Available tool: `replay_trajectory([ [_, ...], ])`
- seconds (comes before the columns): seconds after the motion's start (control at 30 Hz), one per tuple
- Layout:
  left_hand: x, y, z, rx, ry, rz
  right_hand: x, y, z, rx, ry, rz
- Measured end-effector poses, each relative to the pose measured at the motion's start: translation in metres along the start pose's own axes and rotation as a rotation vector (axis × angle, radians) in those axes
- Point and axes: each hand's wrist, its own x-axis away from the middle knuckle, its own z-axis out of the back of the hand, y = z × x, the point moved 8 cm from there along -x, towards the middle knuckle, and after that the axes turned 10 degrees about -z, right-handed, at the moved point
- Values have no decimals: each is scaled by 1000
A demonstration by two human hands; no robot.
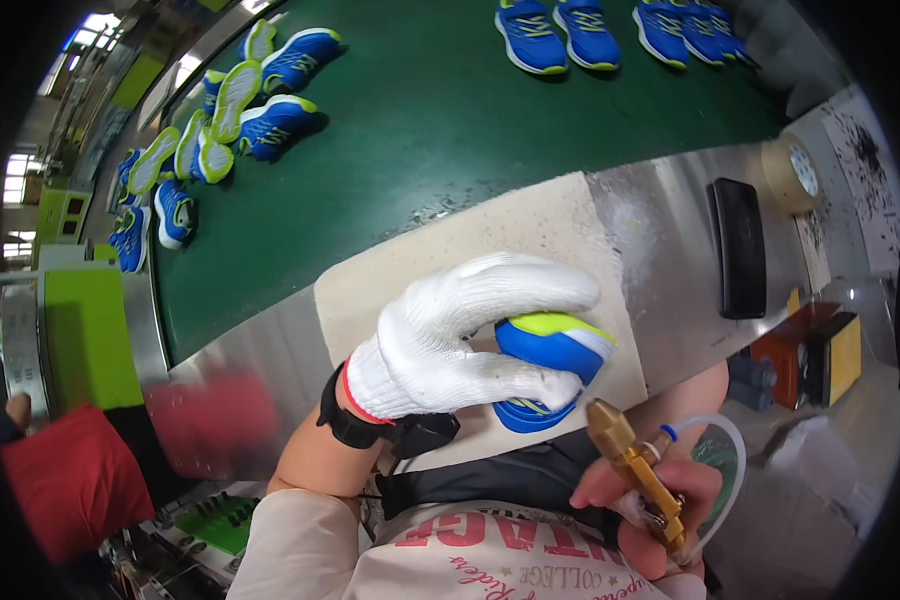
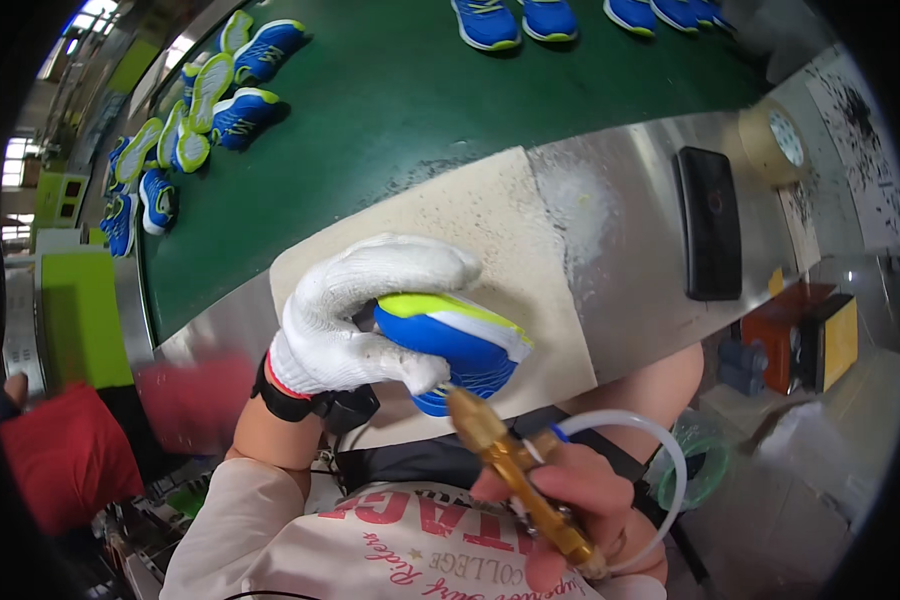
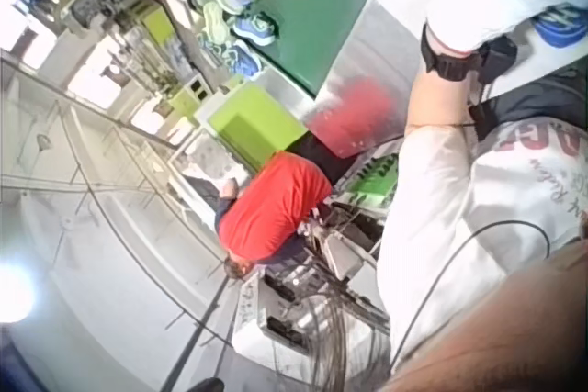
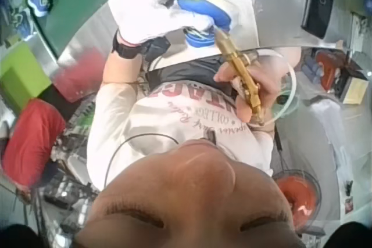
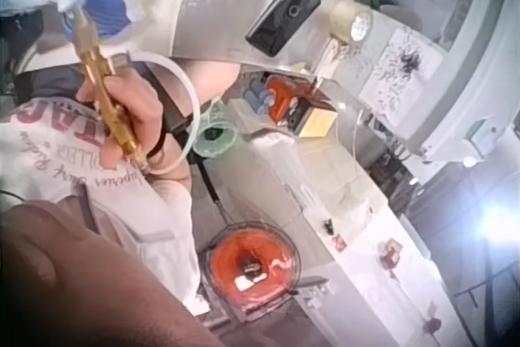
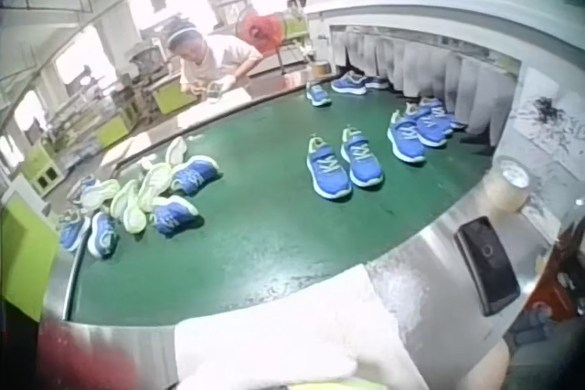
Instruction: The person uses a handheld air nozzle to blow air into the interior and around the edges of blue and green sneakers. They pick up shoes one by one from a green table, direct the nozzle into the shoe opening, and then place the shoes back on the table. The process is repeated for multiple shoes in a factory setting.
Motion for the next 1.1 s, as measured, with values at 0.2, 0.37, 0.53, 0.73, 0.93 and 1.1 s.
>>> replay_trajectory([
  [0.2,-31,-4,-17,174,-130,3,2,6,21,16,121,-56],
  [0.37,-48,-23,-24,252,-149,107,-15,5,44,150,94,24],
  [0.53,-45,-58,-14,372,55,274,-7,27,64,193,138,23],
  [0.73,-24,-91,7,510,339,351,4,66,59,28,144,-40],
  [0.93,-1,-109,22,573,524,381,16,86,56,-250,100,-224],
  [1.1,25,-101,37,342,697,458,32,87,57,-393,216,-324],
])
